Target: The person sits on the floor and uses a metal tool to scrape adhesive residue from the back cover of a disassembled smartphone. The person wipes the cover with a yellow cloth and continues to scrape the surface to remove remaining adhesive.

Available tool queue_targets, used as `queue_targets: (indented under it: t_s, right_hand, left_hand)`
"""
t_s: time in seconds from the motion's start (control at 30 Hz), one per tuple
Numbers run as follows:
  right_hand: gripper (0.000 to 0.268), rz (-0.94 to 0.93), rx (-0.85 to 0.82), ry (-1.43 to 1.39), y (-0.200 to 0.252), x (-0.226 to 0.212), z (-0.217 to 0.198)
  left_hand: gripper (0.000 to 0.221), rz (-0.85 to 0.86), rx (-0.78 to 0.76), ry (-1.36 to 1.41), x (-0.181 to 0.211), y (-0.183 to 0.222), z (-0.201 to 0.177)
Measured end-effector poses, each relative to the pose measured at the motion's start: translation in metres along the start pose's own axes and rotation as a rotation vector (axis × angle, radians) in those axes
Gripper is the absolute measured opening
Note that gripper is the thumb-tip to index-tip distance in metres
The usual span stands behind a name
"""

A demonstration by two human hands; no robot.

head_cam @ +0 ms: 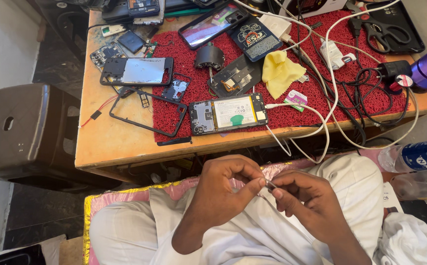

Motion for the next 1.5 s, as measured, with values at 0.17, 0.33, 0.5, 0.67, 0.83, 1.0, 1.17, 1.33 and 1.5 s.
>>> queue_targets:
  t_s: [0.17, 0.33, 0.5, 0.67, 0.83, 1.0, 1.17, 1.33, 1.5]
  right_hand:
    - [0.021, 0.023, 0.026, -0.007, 0.002, 0.008, -0.007]
    - [0.018, 0.124, 0.096, -0.100, 0.005, 0.030, -0.026]
    - [0.031, 0.004, 0.060, 0.062, -0.005, 0.017, -0.019]
    - [0.053, -0.537, 0.046, 0.940, -0.061, -0.073, 0.010]
    - [0.067, -0.224, -0.191, 1.332, -0.129, -0.092, 0.024]
    - [0.072, -0.234, -0.252, 1.397, -0.148, -0.095, 0.019]
    - [0.067, -0.226, -0.292, 1.428, -0.149, -0.095, 0.019]
    - [0.054, -0.409, -0.331, 1.417, -0.154, -0.102, 0.018]
    - [0.046, -0.549, -0.297, 1.412, -0.158, -0.108, 0.019]
  left_hand:
    - [0.008, 0.050, -0.008, 0.123, 0.001, 0.002, -0.014]
    - [0.026, 0.075, 0.023, 0.288, -0.014, 0.009, -0.035]
    - [0.029, -0.034, 0.193, -0.039, -0.029, 0.018, -0.055]
    - [0.012, -0.103, 0.264, 0.074, -0.048, 0.030, -0.060]
    - [0.019, -0.118, 0.300, 0.038, -0.055, 0.043, -0.056]
    - [0.018, -0.155, 0.306, 0.032, -0.065, 0.051, -0.055]
    - [0.018, -0.125, 0.317, -0.012, -0.072, 0.046, -0.054]
    - [0.011, -0.160, 0.311, -0.012, -0.076, 0.043, -0.049]
    - [0.014, -0.164, 0.304, 0.068, -0.082, 0.040, -0.044]
Point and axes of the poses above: each hand's wrist, its own y-axis away from the middle knuckle, its own z-axis out of the palm, x = y × z, the point moved 5 cm from there along -y, towards the middle knuckle, and after that the axes turned 5 degrees about -x, right-handed, at the moved point
